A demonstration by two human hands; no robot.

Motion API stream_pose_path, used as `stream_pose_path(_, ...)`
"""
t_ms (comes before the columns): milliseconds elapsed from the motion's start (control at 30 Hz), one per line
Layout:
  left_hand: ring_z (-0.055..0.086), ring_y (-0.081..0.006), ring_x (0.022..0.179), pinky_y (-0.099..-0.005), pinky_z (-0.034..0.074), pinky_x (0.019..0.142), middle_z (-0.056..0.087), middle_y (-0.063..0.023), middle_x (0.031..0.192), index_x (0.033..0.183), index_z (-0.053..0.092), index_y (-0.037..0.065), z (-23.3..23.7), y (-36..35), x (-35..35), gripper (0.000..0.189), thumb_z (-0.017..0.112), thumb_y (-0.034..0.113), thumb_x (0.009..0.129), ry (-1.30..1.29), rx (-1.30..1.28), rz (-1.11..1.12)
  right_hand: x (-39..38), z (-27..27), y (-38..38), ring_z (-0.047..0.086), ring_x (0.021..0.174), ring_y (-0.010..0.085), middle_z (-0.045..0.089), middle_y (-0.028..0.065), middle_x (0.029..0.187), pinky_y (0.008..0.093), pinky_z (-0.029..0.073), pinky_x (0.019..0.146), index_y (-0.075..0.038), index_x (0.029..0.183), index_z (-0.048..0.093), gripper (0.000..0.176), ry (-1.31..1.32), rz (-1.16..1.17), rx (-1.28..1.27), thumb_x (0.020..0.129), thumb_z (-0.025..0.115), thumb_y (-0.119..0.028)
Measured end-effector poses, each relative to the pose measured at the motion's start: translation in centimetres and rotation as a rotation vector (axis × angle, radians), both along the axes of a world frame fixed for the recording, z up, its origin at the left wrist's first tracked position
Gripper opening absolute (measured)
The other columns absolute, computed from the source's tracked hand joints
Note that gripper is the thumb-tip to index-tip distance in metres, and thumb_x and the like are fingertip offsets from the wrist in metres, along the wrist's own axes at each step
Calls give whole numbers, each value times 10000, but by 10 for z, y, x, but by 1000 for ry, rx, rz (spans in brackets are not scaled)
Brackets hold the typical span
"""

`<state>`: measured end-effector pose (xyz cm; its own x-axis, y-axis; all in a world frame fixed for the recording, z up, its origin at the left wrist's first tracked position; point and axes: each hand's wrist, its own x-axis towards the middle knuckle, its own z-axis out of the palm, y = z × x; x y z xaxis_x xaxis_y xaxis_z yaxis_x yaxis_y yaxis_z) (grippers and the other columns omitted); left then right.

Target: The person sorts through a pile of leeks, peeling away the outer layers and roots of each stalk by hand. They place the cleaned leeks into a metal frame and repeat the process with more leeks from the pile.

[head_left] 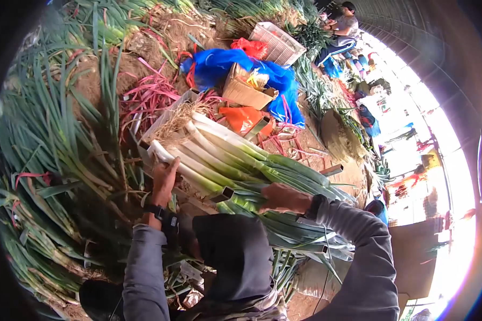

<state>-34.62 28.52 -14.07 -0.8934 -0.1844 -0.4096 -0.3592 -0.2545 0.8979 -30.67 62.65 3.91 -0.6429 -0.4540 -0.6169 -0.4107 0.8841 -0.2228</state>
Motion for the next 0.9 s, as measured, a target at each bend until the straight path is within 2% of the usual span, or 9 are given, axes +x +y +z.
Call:
stream_pose_path(100, 661, -107, 786, -270, 545, 682, 674, 4, 977, 1229, 644, 85, 25, -18, 30, 433, 700, 413, 952, 65, 117, -25, 0, 12, 15, 675, 896, 322, 689, 180, 975, 430, 538, 834, -42, 1153, 683, 413, -52, 8, -168, 876, 755, -340)
stream_pose_path(167, 647, -103, 919, -266, 515, 840, 665, 14, 1049, 1251, 632, 115, 41, -54, 69, 424, 678, 428, 968, 109, 231, -21, 3, 42, 4, 678, 903, 210, 686, 159, 1114, 336, 567, 749, -18, 1298, 596, 434, -281, -278, -384, 930, 712, -217)
stream_pose_path(233, 680, -155, 901, -310, 564, 803, 653, -23, 981, 1132, 626, 86, 59, -102, 103, 394, 711, 424, 947, 12, 178, 50, 16, 75, -16, 689, 869, 180, 681, 142, 1124, 308, 591, 646, 24, 1373, 522, 492, -334, -594, -606, 958, 693, -180)
stream_pose_path(267, 687, -179, 876, -343, 584, 801, 655, -40, 947, 1110, 620, 73, 73, -125, 125, 388, 729, 403, 937, -11, 183, 168, 33, 113, -48, 694, 809, 183, 671, 116, 1076, 308, 589, 607, 15, 1351, 534, 479, -172, -508, -503, 946, 699, -181)
stream_pose_path(333, 691, -206, 872, -363, 587, 816, 670, -57, 928, 1046, 647, 53, 95, -172, 160, 304, 732, 324, 939, -11, 243, 321, 57, 161, -84, 694, 754, 190, 662, 114, 1049, 291, 582, 602, 27, 1334, 541, 456, -277, -457, -684, 943, 684, -157)
stream_pose_path(533, 677, -218, 904, -391, 582, 888, 673, -80, 943, 1004, 652, 17, 145, -286, 247, 218, 704, 227, 972, 252, 272, 686, 85, 191, -229, 684, 685, 148, 681, 119, 933, 266, 552, 544, 109, 1229, 593, 353, -320, -61, -558, 1003, 631, -159)
stream_pose_path(733, 634, -201, 860, -358, 541, 833, 641, -56, 929, 1015, 644, 30, 141, -322, 305, 215, 647, 246, 1010, 277, 319, 883, 65, 67, -411, 693, 769, 150, 671, 90, 855, 307, 611, 633, 42, 1048, 675, 400, -277, 330, -694, 990, 671, -354)
stream_pose_path(833, 636, -183, 854, -352, 538, 813, 643, -51, 926, 1103, 638, 16, 166, -314, 335, 237, 633, 237, 1019, 302, 232, 880, 69, -37, -497, 675, 751, 169, 624, 77, 831, 323, 624, 663, -7, 937, 658, 375, -454, 84, -816, 994, 659, -378)
stream_pose_path(900, 621, -162, 837, -336, 524, 801, 639, -44, 927, 1120, 635, 18, 176, -309, 350, 241, 635, 237, 1018, 331, 225, 859, 77, -116, -542, 647, 675, 151, 590, 43, 757, 293, 580, 536, -95, 808, 573, 365, -386, 121, -884, 986, 660, -402)
